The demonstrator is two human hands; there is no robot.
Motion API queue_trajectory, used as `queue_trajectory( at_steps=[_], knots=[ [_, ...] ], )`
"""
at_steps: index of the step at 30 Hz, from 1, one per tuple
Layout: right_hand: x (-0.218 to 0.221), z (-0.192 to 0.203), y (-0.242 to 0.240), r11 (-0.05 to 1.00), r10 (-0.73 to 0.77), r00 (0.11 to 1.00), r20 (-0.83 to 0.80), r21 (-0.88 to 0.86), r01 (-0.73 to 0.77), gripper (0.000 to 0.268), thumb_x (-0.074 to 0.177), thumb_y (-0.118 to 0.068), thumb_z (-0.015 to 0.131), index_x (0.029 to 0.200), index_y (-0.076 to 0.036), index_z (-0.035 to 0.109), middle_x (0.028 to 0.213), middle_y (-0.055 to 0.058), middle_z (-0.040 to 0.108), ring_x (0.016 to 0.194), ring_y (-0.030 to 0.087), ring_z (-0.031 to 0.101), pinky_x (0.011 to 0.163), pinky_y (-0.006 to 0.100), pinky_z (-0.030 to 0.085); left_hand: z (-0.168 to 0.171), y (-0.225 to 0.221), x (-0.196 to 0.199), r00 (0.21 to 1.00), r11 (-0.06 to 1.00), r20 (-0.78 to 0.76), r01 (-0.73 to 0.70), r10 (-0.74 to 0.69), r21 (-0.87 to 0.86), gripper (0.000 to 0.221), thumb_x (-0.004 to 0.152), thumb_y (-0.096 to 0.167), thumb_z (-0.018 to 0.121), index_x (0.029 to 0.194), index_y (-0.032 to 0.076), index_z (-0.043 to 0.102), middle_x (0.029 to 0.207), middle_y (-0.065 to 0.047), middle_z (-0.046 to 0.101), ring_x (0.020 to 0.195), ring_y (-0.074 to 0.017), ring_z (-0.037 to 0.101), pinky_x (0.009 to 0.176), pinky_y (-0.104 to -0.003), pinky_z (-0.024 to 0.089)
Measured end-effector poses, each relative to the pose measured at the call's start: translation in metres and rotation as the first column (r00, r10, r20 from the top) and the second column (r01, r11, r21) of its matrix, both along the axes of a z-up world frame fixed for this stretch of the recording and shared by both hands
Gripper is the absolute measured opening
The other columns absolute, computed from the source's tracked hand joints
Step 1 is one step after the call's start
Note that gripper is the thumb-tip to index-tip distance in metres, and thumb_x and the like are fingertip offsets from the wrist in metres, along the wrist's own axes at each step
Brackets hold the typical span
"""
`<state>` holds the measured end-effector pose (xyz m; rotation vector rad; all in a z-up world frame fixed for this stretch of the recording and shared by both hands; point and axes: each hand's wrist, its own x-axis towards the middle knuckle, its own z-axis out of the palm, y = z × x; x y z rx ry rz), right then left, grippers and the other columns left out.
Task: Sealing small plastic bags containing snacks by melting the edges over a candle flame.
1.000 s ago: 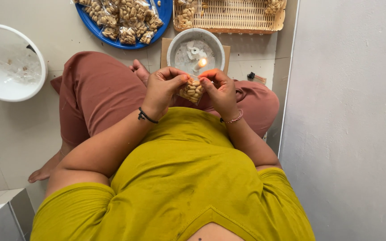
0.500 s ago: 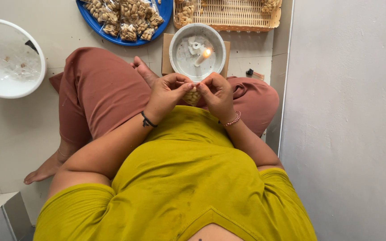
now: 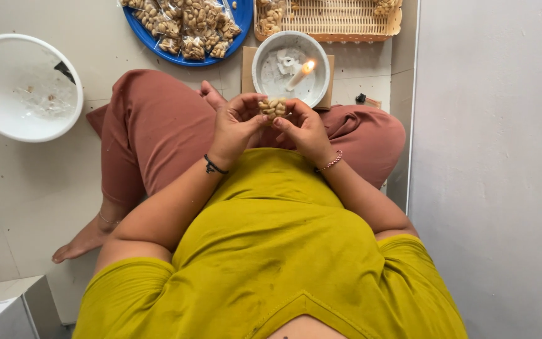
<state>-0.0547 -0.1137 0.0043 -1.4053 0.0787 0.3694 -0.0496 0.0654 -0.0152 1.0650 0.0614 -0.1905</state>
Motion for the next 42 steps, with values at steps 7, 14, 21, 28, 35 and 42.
queue_trajectory(
  at_steps=[7,14,21,28,35,42],
  knots=[
    [-0.005,-0.036,0.004,0.997,-0.076,0.992,0.097,0.03,0.073,0.019,0.094,-0.005,0.076,0.104,-0.002,0.06,0.084,0.012,0.07,0.067,0.021,0.074,0.055,0.037,0.063,-0.021,0.008,-0.003,0.997,0.994,-0.022,0.076,-0.078,-0.083,0.037,0.084,-0.003,0.084,0.117,-0.003,0.068,0.097,-0.009,0.073,0.089,-0.016,0.075,0.083,-0.032,0.065],
    [-0.015,-0.021,0.009,0.999,-0.045,0.99,0.132,-0.007,0.046,0.025,0.095,-0.006,0.076,0.112,-0.004,0.059,0.081,0.014,0.067,0.064,0.025,0.074,0.056,0.041,0.064,-0.021,0.005,-0.004,0.999,0.965,-0.007,0.035,-0.038,-0.259,0.029,0.083,-0.01,0.082,0.109,-0.006,0.068,0.092,-0.015,0.073,0.086,-0.0225,0.076,0.08,-0.038,0.065],
    [-0.018,0.014,0.003,0.803,0.057,0.597,0.8,-0.392,0.449,0.024,0.081,0.012,0.077,0.098,-0.004,0.073,0.099,0.01,0.061,0.081,0.022,0.064,0.066,0.034,0.056,-0.013,0.009,-0.015,0.949,0.945,-0.154,0.236,-0.274,-0.226,0.053,0.09,0.021,0.082,0.135,0.003,0.06,0.108,-0.014,0.07,0.096,-0.0262,0.076,0.084,-0.046,0.065],
    [-0.029,0.034,-0.012,0.831,0.013,0.518,0.855,-0.298,0.47,0.029,0.087,-0.007,0.073,0.115,-0.003,0.067,0.121,0.017,0.06,0.108,0.028,0.061,0.089,0.04,0.053,0.04,-0.005,-0.013,0.984,0.979,0.053,0.175,-0.17,-0.107,0.045,0.087,-0.004,0.078,0.129,0.0,0.063,0.105,-0.011,0.074,0.094,-0.0168,0.073,0.083,-0.033,0.065],
    [-0.028,0.043,-0.04,0.996,-0.025,0.896,0.443,-0.063,0.059,0.023,0.089,0.004,0.074,0.109,0.008,0.062,0.088,0.016,0.068,0.073,0.016,0.072,0.056,0.027,0.057,0.063,-0.016,-0.013,0.949,0.958,0.136,0.282,-0.286,0.045,0.04,0.083,-0.005,0.082,0.12,0.0,0.069,0.098,-0.016,0.074,0.087,-0.0202,0.074,0.078,-0.034,0.064],
    [-0.018,0.048,-0.049,0.999,-0.02,0.868,0.496,-0.03,0.04,0.018,0.092,0.001,0.073,0.105,0.01,0.065,0.086,0.017,0.068,0.072,0.015,0.067,0.063,0.028,0.057,0.068,-0.028,-0.006,0.944,0.946,0.147,0.267,-0.295,0.183,0.024,0.088,0.003,0.08,0.111,0.001,0.072,0.09,-0.012,0.069,0.084,-0.0154,0.067,0.077,-0.028,0.06]
  ],
)
